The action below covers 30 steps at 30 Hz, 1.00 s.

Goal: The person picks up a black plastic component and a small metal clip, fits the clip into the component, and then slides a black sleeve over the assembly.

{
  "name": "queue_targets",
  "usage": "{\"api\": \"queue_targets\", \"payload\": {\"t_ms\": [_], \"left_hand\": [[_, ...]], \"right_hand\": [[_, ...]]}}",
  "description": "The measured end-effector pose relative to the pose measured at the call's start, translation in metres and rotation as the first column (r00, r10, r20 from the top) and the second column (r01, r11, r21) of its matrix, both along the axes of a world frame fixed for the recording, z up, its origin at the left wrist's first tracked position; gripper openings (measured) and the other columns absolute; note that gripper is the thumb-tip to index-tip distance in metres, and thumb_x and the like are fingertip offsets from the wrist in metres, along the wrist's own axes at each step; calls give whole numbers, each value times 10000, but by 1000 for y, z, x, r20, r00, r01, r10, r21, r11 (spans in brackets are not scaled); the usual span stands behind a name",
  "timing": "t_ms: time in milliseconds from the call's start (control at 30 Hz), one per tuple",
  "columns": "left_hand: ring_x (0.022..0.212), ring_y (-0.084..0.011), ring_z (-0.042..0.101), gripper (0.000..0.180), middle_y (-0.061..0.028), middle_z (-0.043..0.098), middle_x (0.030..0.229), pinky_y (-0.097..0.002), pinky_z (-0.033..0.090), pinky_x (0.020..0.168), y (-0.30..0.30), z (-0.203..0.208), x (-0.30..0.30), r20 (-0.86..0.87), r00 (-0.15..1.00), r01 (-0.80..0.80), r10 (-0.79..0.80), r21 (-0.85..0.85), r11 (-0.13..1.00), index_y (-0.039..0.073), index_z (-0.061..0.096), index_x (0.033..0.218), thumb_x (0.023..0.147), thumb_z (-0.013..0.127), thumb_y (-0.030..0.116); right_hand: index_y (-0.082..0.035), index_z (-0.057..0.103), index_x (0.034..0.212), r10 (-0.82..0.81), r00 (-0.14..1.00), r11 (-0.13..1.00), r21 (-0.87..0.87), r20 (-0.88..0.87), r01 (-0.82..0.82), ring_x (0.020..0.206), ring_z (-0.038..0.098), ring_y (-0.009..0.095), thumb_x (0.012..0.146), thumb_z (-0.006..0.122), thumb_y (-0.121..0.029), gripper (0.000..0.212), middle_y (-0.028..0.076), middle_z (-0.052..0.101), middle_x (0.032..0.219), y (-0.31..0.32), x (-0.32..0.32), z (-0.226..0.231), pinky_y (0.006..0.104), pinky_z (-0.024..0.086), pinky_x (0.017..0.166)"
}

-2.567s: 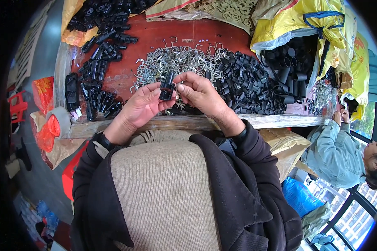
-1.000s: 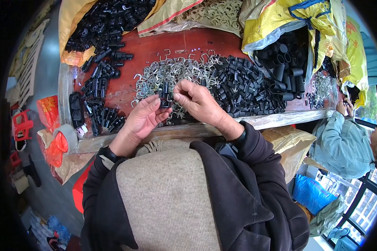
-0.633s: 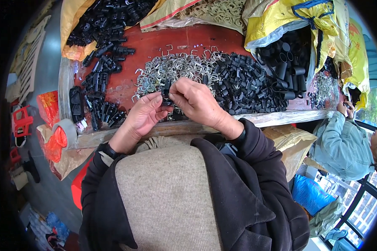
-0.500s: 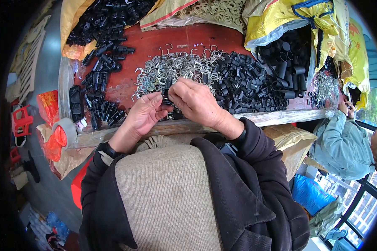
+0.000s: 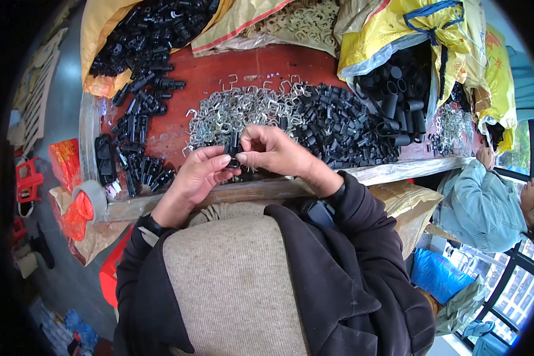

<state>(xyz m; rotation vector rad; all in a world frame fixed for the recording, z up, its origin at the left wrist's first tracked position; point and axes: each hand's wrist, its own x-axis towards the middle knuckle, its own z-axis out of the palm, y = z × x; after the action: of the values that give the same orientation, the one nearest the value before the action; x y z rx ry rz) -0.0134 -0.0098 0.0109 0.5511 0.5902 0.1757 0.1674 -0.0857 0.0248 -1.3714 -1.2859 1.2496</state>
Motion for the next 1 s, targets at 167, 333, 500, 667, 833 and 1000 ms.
{"api": "queue_targets", "payload": {"t_ms": [167, 333, 500, 667, 833, 1000], "left_hand": [[738, -171, 597, 234, -102, 593, 888, -211, 489, 640, 2, -5, -4, -25, 999, -29, 29, 27, 999, -14, 533, 975, 771, 559, 98], [738, -169, 597, 240, -110, 592, 898, -204, 491, 634, 4, -3, -1, -13, 1000, -24, 24, 25, 999, -16, 532, 980, 772, 559, 101], [739, -169, 597, 241, -114, 592, 898, -203, 495, 628, 6, 0, -3, 0, 998, -58, 58, 8, 998, -17, 530, 982, 768, 561, 90], [737, -170, 597, 237, -119, 589, 906, -206, 498, 625, 4, 3, -3, -25, 998, -61, 61, -4, 998, -16, 530, 977, 766, 564, 86], [750, -186, 598, 192, -99, 585, 866, -219, 500, 610, 5, -2, -1, -38, 995, -92, 91, -23, 996, -8, 531, 946, 774, 554, 72], [771, -174, 592, 238, -131, 581, 928, -223, 498, 636, 3, -7, 0, -3, 997, -76, 76, -22, 997, -5, 512, 1003, 784, 540, 85]], "right_hand": [[-29, 539, 823, -199, 863, 951, 305, 464, 55, 648, 549, 185, 707, 603, -86, 144, 118, 547, 726, 41, 56, 20, 285, 425, 569], [-54, 534, 892, -496, 243, 867, 463, 834, 184, 727, 558, 312, 736, 518, -135, 177, 153, 556, 793, 98, 132, -10, 386, 456, 613], [-40, 514, 850, -303, 74, 923, 273, 950, 272, 748, 551, 321, 746, 501, -143, 147, 157, 539, 751, 114, 141, -34, 399, 458, 629], [-28, 486, 790, -452, 261, 888, 401, 853, 226, 729, 550, 320, 746, 508, -126, 110, 159, 525, 700, 102, 145, -34, 403, 440, 613], [-31, 481, 794, -485, 571, 870, 436, 663, 232, 634, 533, 272, 775, 502, -122, 95, 118, 515, 651, 72, 136, -38, 361, 412, 558], [-33, 495, 794, -388, 919, 916, -80, 67, 393, 566, 470, 127, 830, 480, -161, 134, 6, 495, 648, 42, 108, -27, 256, 375, 510]]}}
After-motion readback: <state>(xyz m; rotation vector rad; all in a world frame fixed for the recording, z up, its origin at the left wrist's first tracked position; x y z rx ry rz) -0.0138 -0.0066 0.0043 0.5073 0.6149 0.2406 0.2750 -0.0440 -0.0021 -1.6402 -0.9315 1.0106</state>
